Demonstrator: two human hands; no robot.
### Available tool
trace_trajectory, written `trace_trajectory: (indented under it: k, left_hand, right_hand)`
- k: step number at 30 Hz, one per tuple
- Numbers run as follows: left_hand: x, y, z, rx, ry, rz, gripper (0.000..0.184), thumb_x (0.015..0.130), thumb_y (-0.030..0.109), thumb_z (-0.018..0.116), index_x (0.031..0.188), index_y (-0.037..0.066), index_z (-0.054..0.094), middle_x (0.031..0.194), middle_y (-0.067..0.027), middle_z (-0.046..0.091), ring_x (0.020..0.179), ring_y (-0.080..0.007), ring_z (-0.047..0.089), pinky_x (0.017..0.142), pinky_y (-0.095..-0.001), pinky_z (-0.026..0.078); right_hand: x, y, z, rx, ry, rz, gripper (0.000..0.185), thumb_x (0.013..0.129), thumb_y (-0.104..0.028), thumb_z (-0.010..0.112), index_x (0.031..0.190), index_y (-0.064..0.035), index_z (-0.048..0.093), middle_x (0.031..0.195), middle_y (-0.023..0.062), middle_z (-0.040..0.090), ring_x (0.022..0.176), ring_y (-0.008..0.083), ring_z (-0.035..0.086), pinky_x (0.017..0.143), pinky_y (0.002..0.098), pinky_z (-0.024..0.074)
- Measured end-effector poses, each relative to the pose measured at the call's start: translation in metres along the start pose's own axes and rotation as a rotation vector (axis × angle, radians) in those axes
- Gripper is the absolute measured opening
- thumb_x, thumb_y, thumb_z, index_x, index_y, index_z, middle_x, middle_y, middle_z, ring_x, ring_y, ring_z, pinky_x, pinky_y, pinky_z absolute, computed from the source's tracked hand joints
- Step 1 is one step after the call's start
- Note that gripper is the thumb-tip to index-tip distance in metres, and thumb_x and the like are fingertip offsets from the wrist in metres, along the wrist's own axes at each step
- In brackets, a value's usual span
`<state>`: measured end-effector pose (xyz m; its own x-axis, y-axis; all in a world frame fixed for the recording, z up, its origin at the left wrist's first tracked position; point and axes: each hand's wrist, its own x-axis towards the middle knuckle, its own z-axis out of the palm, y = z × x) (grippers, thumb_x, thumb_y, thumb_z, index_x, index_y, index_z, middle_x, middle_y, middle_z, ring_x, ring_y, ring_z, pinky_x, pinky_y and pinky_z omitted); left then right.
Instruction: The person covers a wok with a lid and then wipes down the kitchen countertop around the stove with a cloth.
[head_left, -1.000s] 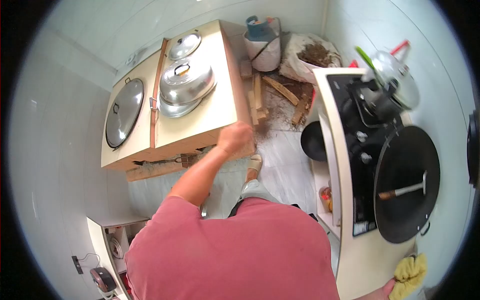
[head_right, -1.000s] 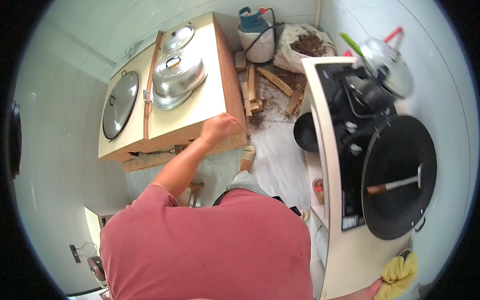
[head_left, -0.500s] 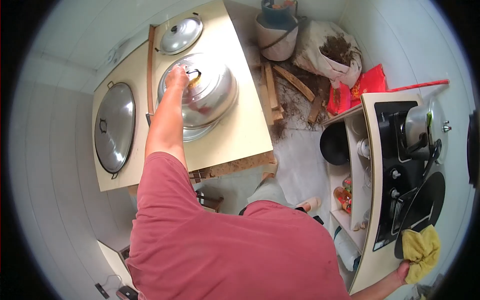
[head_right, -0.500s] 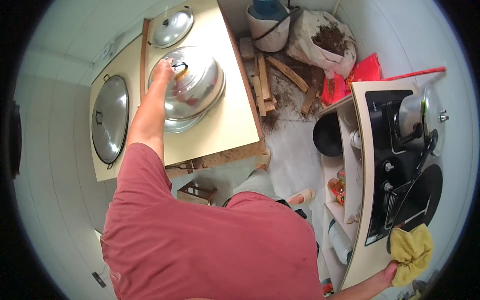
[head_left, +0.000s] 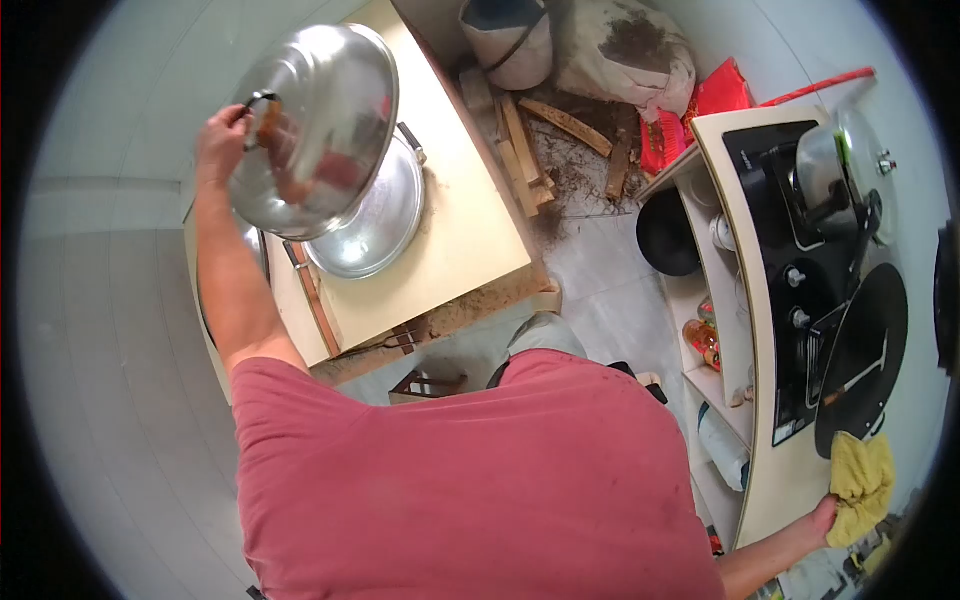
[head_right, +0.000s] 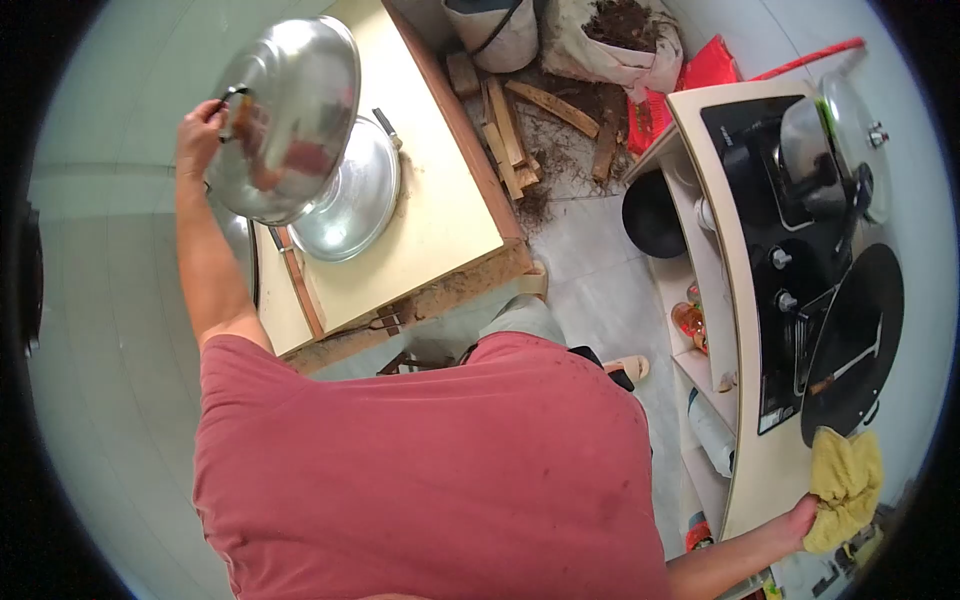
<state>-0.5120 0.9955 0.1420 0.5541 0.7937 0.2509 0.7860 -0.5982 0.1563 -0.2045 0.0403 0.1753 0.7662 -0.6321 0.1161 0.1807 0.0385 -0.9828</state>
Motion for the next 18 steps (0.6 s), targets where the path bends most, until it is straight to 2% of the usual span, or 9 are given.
trace_trajectory:
  k: [3, 5, 6, 8, 11, 14, 15, 17, 18]
  left_hand:
    - [-0.011, 0.065, -0.085, -0.071, 0.127, 0.038, 0.031, 0.103, 0.026, 0.074, 0.127, 0.007, 0.079, 0.104, -0.0110, 0.082, 0.095, -0.0164, 0.076, 0.085, -0.0332, 0.057]
    - [-0.024, 0.122, -0.129, -0.077, 0.229, 0.141, 0.036, 0.103, 0.031, 0.074, 0.131, 0.007, 0.077, 0.106, -0.0101, 0.083, 0.095, -0.0140, 0.075, 0.085, -0.0317, 0.056]
    - [-0.036, 0.153, -0.149, -0.082, 0.277, 0.191, 0.038, 0.104, 0.033, 0.074, 0.132, 0.008, 0.077, 0.107, -0.0096, 0.083, 0.096, -0.0127, 0.075, 0.086, -0.0310, 0.055]
    - [-0.072, 0.220, -0.188, -0.096, 0.290, 0.237, 0.043, 0.104, 0.037, 0.074, 0.136, 0.008, 0.076, 0.110, -0.0086, 0.082, 0.098, -0.0111, 0.073, 0.087, -0.0295, 0.054]
    - [-0.096, 0.300, -0.213, -0.186, 0.286, 0.372, 0.049, 0.103, 0.041, 0.074, 0.141, 0.009, 0.074, 0.116, -0.0061, 0.082, 0.101, -0.0097, 0.070, 0.089, -0.0275, 0.053]
    - [-0.119, 0.401, -0.204, -0.119, 0.418, 0.627, 0.046, 0.105, 0.039, 0.073, 0.142, 0.012, 0.075, 0.112, 0.0004, 0.081, 0.078, -0.0072, 0.063, 0.069, -0.0253, 0.049]
    - [-0.151, 0.459, -0.205, -0.168, 0.316, 0.415, 0.044, 0.104, 0.037, 0.073, 0.141, 0.012, 0.075, 0.109, 0.0027, 0.081, 0.068, -0.0050, 0.058, 0.060, -0.0238, 0.045]
    - [-0.185, 0.547, -0.188, -0.541, 0.195, 0.518, 0.043, 0.103, 0.033, 0.076, 0.140, 0.011, 0.076, 0.100, 0.0042, 0.079, 0.058, -0.0010, 0.046, 0.050, -0.0210, 0.032]
    - [-0.207, 0.593, -0.193, -0.502, 0.108, 0.503, 0.044, 0.101, 0.029, 0.078, 0.139, 0.008, 0.076, 0.092, 0.0041, 0.074, 0.060, -0.0004, 0.046, 0.050, -0.0197, 0.032]
  right_hand:
    - [0.047, 0.015, -0.058, 0.052, 0.033, -0.021, 0.056, 0.110, -0.026, 0.059, 0.153, 0.0085, 0.051, 0.157, 0.0255, 0.055, 0.137, 0.0433, 0.059, 0.119, 0.0625, 0.0476]
    - [0.080, 0.021, -0.105, 0.304, -0.340, 0.112, 0.056, 0.109, -0.025, 0.059, 0.153, 0.0083, 0.051, 0.157, 0.0253, 0.056, 0.137, 0.0428, 0.059, 0.118, 0.0617, 0.0480]
    - [0.097, 0.021, -0.130, 0.538, -0.728, 0.248, 0.055, 0.109, -0.025, 0.060, 0.153, 0.0080, 0.052, 0.156, 0.0252, 0.056, 0.136, 0.0426, 0.060, 0.118, 0.0607, 0.0486]
    - [0.134, 0.028, -0.182, 0.802, -1.079, 0.370, 0.054, 0.109, -0.024, 0.060, 0.153, 0.0075, 0.053, 0.155, 0.0248, 0.057, 0.135, 0.0418, 0.060, 0.116, 0.0582, 0.0499]
    - [0.166, 0.037, -0.288, 0.844, -0.947, 0.280, 0.052, 0.109, -0.025, 0.058, 0.151, 0.0069, 0.056, 0.147, 0.0224, 0.063, 0.122, 0.0373, 0.064, 0.104, 0.0514, 0.0551]
    - [0.154, 0.017, -0.314, 0.628, -0.406, 0.212, 0.044, 0.108, -0.025, 0.059, 0.137, 0.0082, 0.064, 0.117, 0.0185, 0.070, 0.080, 0.0226, 0.054, 0.065, 0.0341, 0.0444]
    - [0.154, 0.011, -0.316, 0.602, -0.317, 0.211, 0.042, 0.107, -0.025, 0.060, 0.132, 0.0086, 0.067, 0.107, 0.0172, 0.073, 0.065, 0.0177, 0.051, 0.052, 0.0284, 0.0408]
    - [0.160, 0.013, -0.354, 0.583, -0.268, 0.136, 0.039, 0.107, -0.023, 0.059, 0.126, 0.0097, 0.069, 0.099, 0.0159, 0.072, 0.061, 0.0170, 0.049, 0.048, 0.0281, 0.0383]
    - [0.160, 0.014, -0.364, 0.555, -0.164, 0.066, 0.038, 0.107, -0.023, 0.058, 0.124, 0.0101, 0.069, 0.095, 0.0145, 0.071, 0.059, 0.0169, 0.048, 0.047, 0.0284, 0.0369]
